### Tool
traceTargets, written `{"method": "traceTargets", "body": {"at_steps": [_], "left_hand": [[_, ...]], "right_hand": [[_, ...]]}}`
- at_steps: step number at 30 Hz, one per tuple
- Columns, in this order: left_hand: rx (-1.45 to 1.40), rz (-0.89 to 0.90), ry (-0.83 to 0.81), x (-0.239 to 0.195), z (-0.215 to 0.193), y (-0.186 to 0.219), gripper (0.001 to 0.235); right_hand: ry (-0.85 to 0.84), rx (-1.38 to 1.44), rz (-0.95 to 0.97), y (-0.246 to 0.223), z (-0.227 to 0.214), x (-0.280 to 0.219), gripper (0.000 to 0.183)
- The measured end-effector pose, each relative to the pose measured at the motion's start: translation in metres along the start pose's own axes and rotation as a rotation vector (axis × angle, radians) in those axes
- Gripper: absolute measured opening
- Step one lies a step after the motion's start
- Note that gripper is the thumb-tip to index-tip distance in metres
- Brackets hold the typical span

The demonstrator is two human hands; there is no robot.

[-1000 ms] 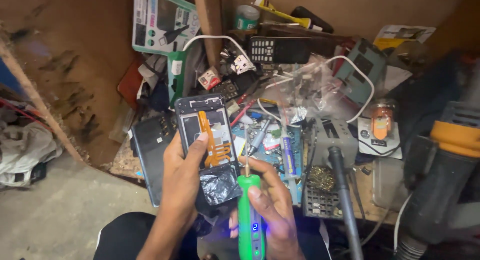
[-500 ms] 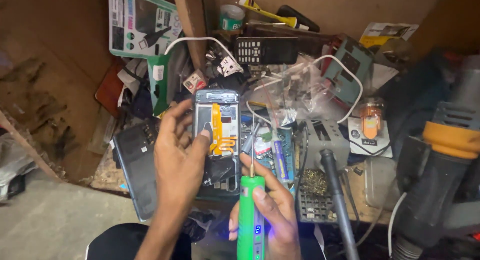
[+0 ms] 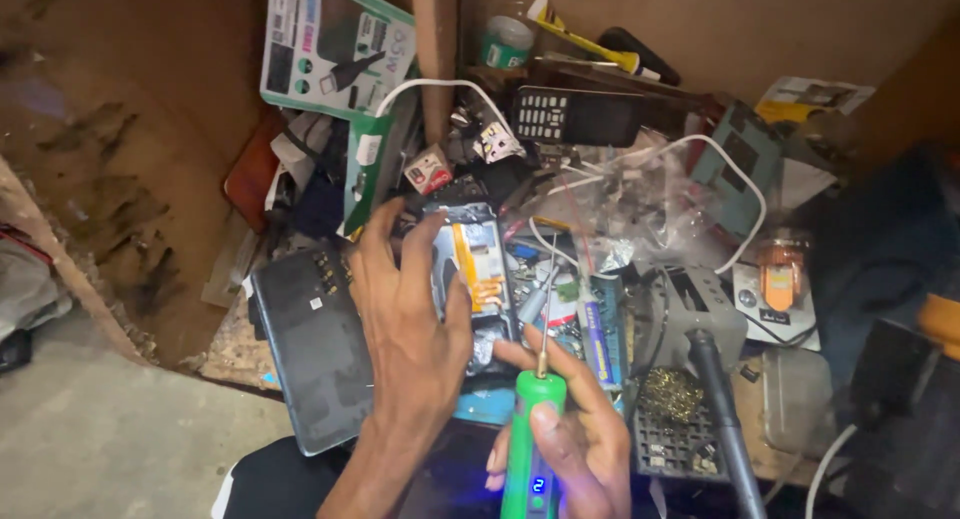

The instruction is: The person uses a green screwdriver to remove screws from a disassembled mobile phone, then removes the battery and sets it aside. The person continues to manipulate the phone's internal components with the screwdriver.

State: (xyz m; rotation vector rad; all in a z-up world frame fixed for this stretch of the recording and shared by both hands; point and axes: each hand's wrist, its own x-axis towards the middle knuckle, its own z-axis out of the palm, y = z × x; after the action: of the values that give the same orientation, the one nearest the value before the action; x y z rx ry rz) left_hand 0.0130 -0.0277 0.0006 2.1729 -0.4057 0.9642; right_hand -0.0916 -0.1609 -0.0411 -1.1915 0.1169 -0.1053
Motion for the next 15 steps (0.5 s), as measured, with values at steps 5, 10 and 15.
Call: {"method": "traceTargets", "body": {"at_steps": [5,10,15], "left_hand": [[-0.768,-0.525,-0.121,0.004,-0.001,-0.012,0.040],[-1.183,-0.758,-0.227,0.000,-0.001,-0.024,0.055],[-1.227,-0.758,-0.163,0.002,-0.008,-0.035,0.059]], "right_hand": [[-0.131,0.020,0.019,0.007,-0.005,0.001,0.080],[-0.224,-0.016,0.065,0.026,-0.006,0.000,0.081],[-0.246,-0.097,0.127,0.031,-0.008,0.002,0.085]]}}
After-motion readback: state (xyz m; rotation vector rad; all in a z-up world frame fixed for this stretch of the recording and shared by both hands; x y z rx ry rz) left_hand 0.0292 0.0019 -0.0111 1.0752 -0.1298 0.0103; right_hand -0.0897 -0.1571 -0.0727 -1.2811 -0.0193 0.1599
